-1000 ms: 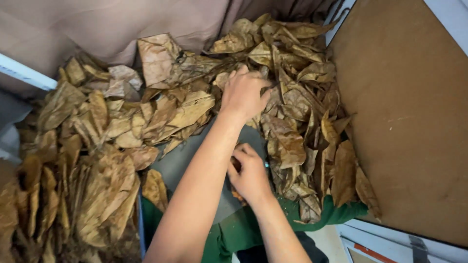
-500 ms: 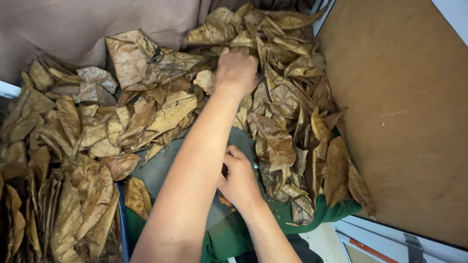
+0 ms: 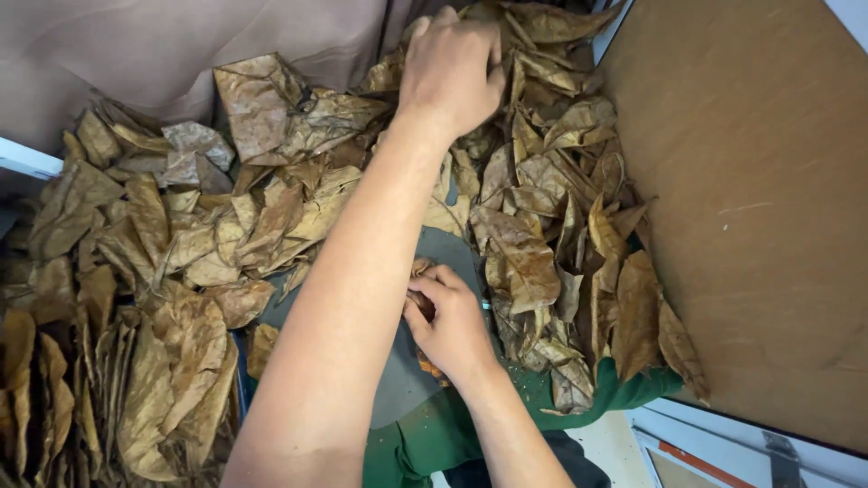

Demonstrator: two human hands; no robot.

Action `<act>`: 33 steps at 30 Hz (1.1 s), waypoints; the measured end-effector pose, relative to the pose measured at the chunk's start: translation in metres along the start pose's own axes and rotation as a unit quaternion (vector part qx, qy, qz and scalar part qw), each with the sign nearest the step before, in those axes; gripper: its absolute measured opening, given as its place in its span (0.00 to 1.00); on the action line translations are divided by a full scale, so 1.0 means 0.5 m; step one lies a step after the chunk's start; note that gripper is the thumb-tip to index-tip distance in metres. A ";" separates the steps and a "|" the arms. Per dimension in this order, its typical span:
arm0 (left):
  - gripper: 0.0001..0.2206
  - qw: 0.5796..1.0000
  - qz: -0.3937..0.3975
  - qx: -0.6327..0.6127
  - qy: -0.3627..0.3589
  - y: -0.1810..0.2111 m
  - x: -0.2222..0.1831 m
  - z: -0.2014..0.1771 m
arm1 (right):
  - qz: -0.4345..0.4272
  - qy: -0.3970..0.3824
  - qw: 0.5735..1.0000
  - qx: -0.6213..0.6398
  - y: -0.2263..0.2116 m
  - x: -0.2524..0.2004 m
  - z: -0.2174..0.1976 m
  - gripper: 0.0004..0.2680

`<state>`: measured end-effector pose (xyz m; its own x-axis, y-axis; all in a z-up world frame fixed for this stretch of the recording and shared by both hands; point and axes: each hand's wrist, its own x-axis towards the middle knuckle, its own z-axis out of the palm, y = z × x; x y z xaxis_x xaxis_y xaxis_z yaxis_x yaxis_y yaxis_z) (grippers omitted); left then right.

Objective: The person is selecting dried leaves from a large pile, tearing them into appropriate sizes, and rolling them around a thin stick on a flat surface.

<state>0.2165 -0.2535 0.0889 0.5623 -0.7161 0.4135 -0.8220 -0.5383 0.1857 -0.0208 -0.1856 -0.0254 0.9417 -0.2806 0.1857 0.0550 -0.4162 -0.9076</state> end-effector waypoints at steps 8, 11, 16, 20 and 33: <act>0.08 0.957 -0.080 -0.267 0.078 -0.022 -0.056 -0.054 | 0.014 -0.007 1.000 -0.024 0.003 0.002 0.000 0.10; 0.08 0.934 -0.133 -0.324 0.068 -0.027 -0.112 -0.074 | -0.026 0.023 0.999 -0.015 0.020 0.002 0.009 0.08; 0.11 0.894 -0.193 -0.382 0.135 -0.019 -0.268 -0.123 | -0.061 0.062 0.995 -0.040 0.025 0.008 0.006 0.07; 0.14 0.818 -0.308 -0.461 0.153 -0.002 -0.436 -0.138 | -0.049 0.139 0.983 -0.107 0.055 0.006 -0.006 0.08; 0.15 0.956 -0.261 -0.130 -0.024 0.033 -0.679 -0.096 | -0.051 0.126 0.974 -0.183 0.058 0.001 -0.008 0.11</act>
<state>0.0079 0.0023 -0.0054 0.9003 -0.4031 0.1641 -0.4195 -0.7036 0.5736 -0.0200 -0.2012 -0.0503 0.8238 -0.4054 0.3964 -0.0216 -0.7210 -0.6926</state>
